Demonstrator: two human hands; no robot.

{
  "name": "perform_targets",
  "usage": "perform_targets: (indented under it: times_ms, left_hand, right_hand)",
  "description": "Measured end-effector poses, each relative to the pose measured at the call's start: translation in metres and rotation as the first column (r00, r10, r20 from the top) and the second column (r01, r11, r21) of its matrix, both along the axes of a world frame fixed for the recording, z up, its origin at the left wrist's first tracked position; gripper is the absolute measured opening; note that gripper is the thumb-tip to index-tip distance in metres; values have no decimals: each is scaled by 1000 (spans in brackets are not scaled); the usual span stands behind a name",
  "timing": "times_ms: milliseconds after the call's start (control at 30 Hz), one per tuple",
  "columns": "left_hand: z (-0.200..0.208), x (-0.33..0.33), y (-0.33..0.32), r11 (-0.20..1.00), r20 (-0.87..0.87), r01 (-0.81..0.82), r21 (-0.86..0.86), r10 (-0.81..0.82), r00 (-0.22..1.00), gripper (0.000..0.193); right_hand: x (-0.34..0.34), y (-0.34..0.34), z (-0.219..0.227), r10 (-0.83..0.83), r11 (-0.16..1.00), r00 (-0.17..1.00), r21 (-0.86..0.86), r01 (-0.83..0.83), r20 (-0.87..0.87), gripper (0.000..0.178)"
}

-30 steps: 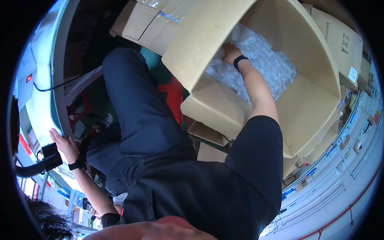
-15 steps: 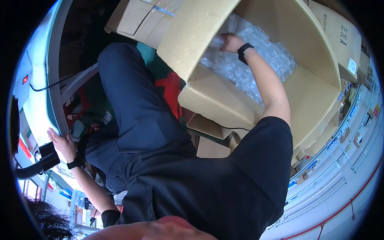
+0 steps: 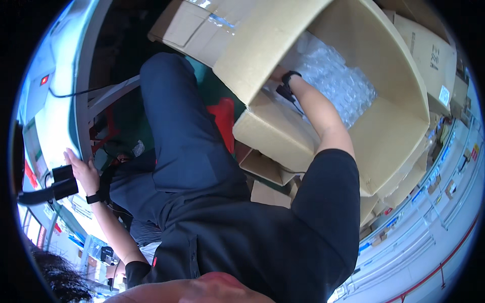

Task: The person removes a handheld fan from a plastic bag, inspects it, and inserts a battery component. They then set the fan down and pick up another plastic bag to repeat the process.

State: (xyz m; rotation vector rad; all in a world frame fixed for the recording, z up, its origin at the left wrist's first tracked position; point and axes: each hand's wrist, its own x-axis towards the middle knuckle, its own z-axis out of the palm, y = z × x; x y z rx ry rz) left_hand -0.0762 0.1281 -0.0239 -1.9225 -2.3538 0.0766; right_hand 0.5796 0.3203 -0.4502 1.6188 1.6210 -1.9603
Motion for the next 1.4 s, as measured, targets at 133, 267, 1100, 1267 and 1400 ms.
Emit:
perform_targets:
  times_ms: [133, 267, 1100, 1267, 1400]
  left_hand:
    - [-13, 1, 5, 999, 59, -6, 38, 4, 998, 85]
    - [-4, 6, 1, 998, 11, -28, 60, 27, 1000, 82]
    - [-9, 3, 4, 979, 68, -153, 137, 145, 987, 66]
    - [2, 6, 8, 966, 342, -258, -5, 244, 908, 63]
    - [-13, 3, -4, 969, 152, -217, 116, 199, 968, 56]
  right_hand:
    - [-17, 21, 13, -245, 879, 950, -458, 132, -196, 71]
    - [-22, 10, 48, -63, 910, 986, -415, -8, -157, 71]
    - [-44, -7, 252, 562, 809, 694, -472, -350, 450, 74]
    - [-23, -22, 244, 512, 841, 771, -405, -359, 380, 75]
    - [-14, -24, 250, 393, 908, 916, -195, -372, 82, 76]
